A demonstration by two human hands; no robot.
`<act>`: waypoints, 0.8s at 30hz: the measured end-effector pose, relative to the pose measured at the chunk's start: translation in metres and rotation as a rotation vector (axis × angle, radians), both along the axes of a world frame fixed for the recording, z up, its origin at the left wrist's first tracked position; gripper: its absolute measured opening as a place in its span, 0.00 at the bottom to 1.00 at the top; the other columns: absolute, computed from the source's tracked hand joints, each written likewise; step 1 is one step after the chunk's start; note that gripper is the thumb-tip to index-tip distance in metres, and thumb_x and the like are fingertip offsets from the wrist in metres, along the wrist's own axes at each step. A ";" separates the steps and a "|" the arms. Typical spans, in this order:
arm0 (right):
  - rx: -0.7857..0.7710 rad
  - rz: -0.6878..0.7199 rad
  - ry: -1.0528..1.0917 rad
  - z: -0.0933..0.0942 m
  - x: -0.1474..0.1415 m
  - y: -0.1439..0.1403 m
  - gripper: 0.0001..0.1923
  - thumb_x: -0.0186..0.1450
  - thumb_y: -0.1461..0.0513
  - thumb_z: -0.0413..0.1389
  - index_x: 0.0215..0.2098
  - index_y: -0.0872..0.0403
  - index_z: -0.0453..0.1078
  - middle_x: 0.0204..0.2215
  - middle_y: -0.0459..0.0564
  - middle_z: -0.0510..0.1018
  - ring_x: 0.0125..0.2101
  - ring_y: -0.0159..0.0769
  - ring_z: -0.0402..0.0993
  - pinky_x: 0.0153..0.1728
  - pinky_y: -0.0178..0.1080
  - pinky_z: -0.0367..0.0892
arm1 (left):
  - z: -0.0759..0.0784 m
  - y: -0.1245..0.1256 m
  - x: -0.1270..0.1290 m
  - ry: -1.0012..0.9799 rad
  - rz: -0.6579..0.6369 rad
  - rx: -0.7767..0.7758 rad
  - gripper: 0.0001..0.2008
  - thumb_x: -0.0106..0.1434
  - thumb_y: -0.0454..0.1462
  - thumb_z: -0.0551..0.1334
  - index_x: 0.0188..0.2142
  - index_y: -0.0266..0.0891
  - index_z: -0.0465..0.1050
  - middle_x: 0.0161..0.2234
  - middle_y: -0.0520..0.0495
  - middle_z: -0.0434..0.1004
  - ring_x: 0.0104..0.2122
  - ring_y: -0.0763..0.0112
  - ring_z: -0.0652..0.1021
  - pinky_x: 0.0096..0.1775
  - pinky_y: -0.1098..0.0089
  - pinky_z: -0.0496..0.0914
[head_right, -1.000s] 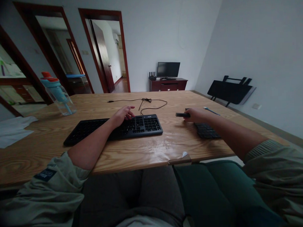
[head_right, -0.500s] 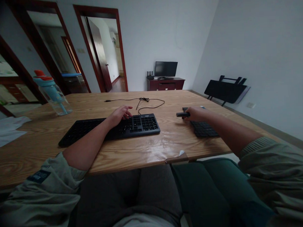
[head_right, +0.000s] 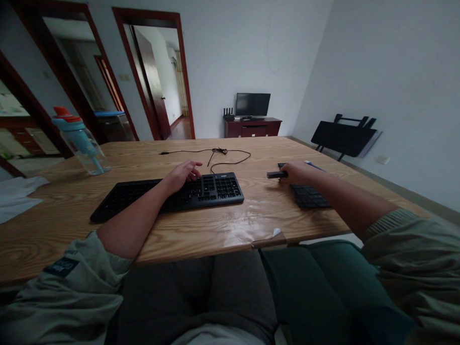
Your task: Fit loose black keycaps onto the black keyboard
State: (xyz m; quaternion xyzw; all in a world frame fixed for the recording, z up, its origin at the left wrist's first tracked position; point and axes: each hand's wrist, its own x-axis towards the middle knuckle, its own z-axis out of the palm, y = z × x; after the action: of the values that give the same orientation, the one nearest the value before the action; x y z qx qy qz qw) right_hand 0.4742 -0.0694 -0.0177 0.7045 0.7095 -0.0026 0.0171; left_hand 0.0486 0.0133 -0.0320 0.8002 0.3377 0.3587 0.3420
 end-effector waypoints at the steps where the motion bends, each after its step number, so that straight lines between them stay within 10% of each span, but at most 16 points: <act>1: -0.006 0.001 0.001 0.001 -0.001 -0.001 0.12 0.59 0.57 0.62 0.38 0.54 0.79 0.29 0.53 0.80 0.28 0.44 0.76 0.28 0.41 0.63 | 0.000 0.000 0.000 0.006 0.000 0.005 0.29 0.68 0.54 0.47 0.52 0.35 0.72 0.36 0.42 0.79 0.32 0.64 0.76 0.35 0.65 0.69; 24: -0.025 -0.048 0.049 -0.002 0.010 0.003 0.12 0.57 0.57 0.60 0.35 0.53 0.80 0.27 0.50 0.80 0.27 0.40 0.73 0.29 0.39 0.63 | 0.001 -0.002 -0.001 0.030 -0.007 0.015 0.29 0.67 0.54 0.48 0.50 0.35 0.73 0.36 0.42 0.79 0.33 0.63 0.76 0.35 0.64 0.69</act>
State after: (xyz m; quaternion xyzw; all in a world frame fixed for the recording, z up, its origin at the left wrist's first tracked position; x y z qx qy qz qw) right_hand 0.4846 -0.0663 -0.0198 0.7208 0.6925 -0.0292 0.0087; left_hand 0.0478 0.0117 -0.0310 0.8091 0.3373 0.3480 0.3324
